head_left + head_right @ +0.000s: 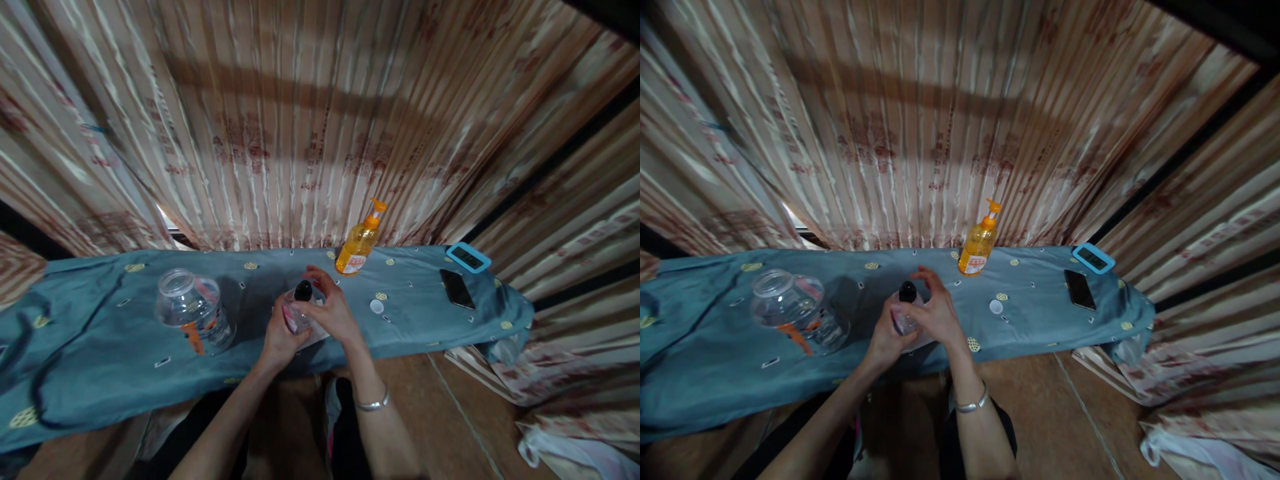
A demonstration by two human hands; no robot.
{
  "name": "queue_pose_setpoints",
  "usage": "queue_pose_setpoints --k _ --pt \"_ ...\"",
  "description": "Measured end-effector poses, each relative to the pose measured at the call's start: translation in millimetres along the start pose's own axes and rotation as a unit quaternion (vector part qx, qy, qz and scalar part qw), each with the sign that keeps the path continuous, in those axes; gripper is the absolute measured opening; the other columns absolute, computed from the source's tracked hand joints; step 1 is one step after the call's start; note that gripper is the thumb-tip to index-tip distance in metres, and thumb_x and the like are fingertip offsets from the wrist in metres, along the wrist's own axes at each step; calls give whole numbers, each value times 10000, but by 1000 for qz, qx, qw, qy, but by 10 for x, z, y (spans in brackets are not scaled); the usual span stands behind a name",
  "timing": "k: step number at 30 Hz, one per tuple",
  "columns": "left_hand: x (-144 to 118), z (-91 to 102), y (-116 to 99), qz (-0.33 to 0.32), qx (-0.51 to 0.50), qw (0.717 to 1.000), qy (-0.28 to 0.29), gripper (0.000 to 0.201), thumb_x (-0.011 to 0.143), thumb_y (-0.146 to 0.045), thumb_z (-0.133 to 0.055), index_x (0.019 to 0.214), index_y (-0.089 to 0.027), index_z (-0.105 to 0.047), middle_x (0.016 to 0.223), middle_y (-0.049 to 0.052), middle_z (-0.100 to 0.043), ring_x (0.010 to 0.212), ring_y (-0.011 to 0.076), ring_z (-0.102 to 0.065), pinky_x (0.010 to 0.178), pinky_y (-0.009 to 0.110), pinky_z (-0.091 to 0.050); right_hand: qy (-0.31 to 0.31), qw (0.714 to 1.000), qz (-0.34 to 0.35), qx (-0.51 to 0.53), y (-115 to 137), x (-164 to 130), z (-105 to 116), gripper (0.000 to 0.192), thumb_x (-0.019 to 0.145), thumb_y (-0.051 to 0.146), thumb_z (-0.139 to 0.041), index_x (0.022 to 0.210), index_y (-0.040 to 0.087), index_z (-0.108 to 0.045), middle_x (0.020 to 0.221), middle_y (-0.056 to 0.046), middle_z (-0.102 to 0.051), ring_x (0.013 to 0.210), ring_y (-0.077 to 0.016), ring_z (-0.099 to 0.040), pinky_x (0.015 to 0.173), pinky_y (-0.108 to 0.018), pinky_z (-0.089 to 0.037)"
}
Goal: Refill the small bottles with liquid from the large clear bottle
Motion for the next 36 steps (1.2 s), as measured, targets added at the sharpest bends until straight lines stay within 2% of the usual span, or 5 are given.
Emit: queue_pose_setpoints --k 6,13,20,29,36 --pt "6 8 3 4 12 1000 -6 726 593 -234 -790 1261 -195 -509 1203 70 -698 1120 277 -688 998 427 -550 -16 999 -27 15 -91 19 198 685 661 561 -819 1192 196 -587 1358 -156 -624 1315 -303 -563 1131 -512 -413" --pt "5 -33 -2 1 -36 999 -2 720 593 -225 -767 1265 -210 -506 1201 70 -690 1094 279 -690 999 481 -544 -13 1000 11 -12 171 -46 -99 675 620 474 -888 1163 177 -619 1437 -169 -569 1295 -289 -560 1112 -476 -400" --pt "2 12 -49 15 -16 1000 -8 727 570 -234 -779 1249 -192 -523 1198 77 -688 1135 293 -666 1027 482 -523 -15 999 -11 41 -71 19 213 582 676 491 -836 1137 203 -630 1360 -144 -628 1306 -280 -566 1108 -472 -417" --pt "-1 -11 -23 6 -13 1000 -2 752 593 -227 -781 1289 -200 -500 1207 80 -695 1107 280 -690 996 441 -546 -15 997 23 74 236 -44 -108 351 727 422 -813 976 194 -713 1197 -104 -726 1081 -243 -673 990 -424 -495" --pt "-11 28 31 -6 30 1000 -2 872 590 -219 -842 1377 -200 -465 1344 112 -641 1266 317 -630 1124 489 -472 -109 994 1 12 -245 24 601 477 863 534 -713 1159 162 -664 1168 -92 -714 1094 -237 -666 1005 -480 -511"
Point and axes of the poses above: each hand's wrist, its own x-axis towards the middle knuckle, its own z-axis out of the back of the hand, y = z × x, the point moved 5 cm from there along x, towards the middle knuckle
